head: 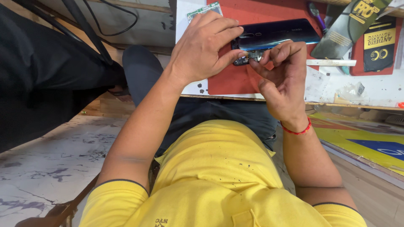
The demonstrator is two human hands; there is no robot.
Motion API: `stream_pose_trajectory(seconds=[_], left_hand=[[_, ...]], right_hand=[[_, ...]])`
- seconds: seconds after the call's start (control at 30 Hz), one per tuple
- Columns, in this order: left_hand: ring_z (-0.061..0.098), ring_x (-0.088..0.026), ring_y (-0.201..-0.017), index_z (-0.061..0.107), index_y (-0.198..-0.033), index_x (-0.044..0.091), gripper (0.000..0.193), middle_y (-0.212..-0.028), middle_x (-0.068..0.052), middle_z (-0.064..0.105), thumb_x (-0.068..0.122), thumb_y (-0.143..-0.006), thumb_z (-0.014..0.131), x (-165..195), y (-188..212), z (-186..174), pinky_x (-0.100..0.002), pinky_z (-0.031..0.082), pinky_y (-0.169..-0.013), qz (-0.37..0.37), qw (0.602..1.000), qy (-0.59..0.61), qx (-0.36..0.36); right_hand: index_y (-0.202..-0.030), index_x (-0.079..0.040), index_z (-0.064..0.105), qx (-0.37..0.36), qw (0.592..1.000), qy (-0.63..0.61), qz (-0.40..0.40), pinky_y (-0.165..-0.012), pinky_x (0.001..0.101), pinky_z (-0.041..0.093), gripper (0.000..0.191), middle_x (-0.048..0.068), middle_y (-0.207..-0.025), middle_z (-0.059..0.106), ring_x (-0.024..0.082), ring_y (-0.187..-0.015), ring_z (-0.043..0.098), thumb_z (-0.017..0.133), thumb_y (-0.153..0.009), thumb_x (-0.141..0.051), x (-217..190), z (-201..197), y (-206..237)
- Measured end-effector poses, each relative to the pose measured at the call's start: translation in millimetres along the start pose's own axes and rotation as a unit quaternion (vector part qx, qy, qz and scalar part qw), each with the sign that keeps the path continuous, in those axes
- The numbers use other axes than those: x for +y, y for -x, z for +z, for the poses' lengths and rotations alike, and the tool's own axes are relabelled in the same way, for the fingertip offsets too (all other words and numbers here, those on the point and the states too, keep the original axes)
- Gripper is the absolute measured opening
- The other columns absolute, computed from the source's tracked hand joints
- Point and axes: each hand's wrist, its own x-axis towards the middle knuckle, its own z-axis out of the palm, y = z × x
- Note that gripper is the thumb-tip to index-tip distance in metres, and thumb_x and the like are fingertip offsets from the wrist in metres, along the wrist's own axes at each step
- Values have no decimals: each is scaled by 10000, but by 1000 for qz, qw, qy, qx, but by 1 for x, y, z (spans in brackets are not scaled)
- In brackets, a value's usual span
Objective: The person uses a plastic card to pry open the back cover of a smartphone. After removing the cover, they use a screwdriver to unscrew internal components and remove the battery.
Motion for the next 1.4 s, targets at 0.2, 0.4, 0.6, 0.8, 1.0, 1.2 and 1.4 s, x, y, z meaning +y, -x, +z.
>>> stream_pose_trajectory(seconds=[0.2,0.4,0.6,0.8,1.0,1.2,1.4], left_hand=[[599,-280,-1124,731,-1211,41,435,-1221,-77,687,370,-960,865,-5,4,-1,-420,461,-1011,0,1000,-1,2],[600,-272,-1127,729,-1206,38,434,-1210,-73,684,368,-953,856,-8,8,0,-419,459,-1020,-2,1000,4,6],[599,-270,-1127,732,-1194,44,438,-1203,-66,683,381,-944,860,-9,8,0,-420,458,-1014,-10,1000,2,7],[596,-273,-1141,728,-1210,47,418,-1216,-64,681,349,-949,851,-11,10,-2,-422,457,-1031,-2,1000,1,5],[594,-278,-1112,732,-1177,54,415,-1190,-61,684,366,-936,860,-10,10,-3,-431,451,-1019,-14,1000,7,2],[590,-275,-1122,731,-1168,54,413,-1205,-64,680,371,-933,853,-12,11,-3,-429,441,-1016,1,1000,-1,5],[591,-267,-1117,737,-1172,50,418,-1189,-58,684,382,-948,856,-13,11,0,-420,442,-1012,-12,1000,3,1]], right_hand=[[-1188,-122,324,-19,999,15,22,-1155,383,487,448,19,-1130,358,125,-1078,453,472,-875,162,-4,4,-6],[-1199,-119,318,-34,997,68,30,-1131,385,502,444,30,-1174,356,132,-1092,466,470,-876,146,-7,6,-10],[-1204,-110,320,-51,995,75,35,-1102,364,494,436,36,-1155,357,142,-1097,457,475,-874,127,-10,13,-15],[-1210,-85,329,-84,980,165,76,-1094,359,503,434,64,-1208,385,152,-1130,465,492,-851,95,-22,20,-25],[-1168,-71,367,-18,991,98,84,-951,297,482,299,39,-1064,384,129,-963,428,455,-925,78,-16,24,-30],[-1151,-139,385,85,988,-68,107,-965,402,591,299,25,-1058,375,93,-873,376,408,-901,23,3,21,-27],[-1122,-139,390,106,989,-56,81,-951,399,603,263,5,-1070,403,88,-851,398,429,-950,57,-1,24,-21]])
